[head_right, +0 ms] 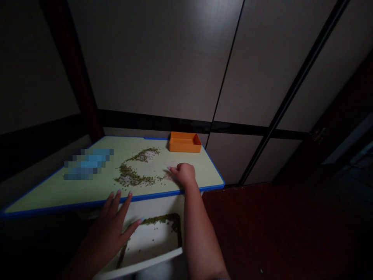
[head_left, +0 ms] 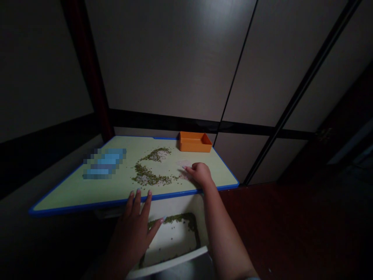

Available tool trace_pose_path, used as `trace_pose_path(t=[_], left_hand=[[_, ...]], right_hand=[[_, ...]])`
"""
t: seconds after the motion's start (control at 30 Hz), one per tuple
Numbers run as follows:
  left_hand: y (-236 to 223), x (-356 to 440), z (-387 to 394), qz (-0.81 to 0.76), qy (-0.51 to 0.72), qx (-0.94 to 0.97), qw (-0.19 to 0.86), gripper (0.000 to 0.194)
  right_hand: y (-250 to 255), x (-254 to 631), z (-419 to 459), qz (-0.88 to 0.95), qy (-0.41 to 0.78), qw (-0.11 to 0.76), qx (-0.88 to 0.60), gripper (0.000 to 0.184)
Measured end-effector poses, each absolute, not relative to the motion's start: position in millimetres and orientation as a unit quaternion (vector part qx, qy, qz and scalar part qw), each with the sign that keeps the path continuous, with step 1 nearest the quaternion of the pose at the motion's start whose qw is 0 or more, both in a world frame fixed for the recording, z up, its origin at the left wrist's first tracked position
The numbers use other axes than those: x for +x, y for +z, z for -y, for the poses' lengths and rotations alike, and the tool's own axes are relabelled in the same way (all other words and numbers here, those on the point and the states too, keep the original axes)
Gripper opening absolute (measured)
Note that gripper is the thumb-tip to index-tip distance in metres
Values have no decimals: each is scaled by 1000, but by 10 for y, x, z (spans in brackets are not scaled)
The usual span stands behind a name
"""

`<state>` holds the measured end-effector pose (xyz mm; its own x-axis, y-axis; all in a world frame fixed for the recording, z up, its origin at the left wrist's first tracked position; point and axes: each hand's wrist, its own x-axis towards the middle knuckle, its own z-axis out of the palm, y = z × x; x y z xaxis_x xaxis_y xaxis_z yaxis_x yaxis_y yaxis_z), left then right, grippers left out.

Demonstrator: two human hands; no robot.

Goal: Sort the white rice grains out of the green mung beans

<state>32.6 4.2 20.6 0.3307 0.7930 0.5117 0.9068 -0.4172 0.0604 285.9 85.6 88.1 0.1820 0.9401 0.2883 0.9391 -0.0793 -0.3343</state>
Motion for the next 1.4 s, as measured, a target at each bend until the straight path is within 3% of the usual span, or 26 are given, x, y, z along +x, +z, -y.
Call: trace_pose_path(t=[1.4], left_hand=[[214, 305, -37, 526, -243, -809, 99, 73]], right_hand=[[944, 2851, -845, 626, -14, 188, -756, 52]])
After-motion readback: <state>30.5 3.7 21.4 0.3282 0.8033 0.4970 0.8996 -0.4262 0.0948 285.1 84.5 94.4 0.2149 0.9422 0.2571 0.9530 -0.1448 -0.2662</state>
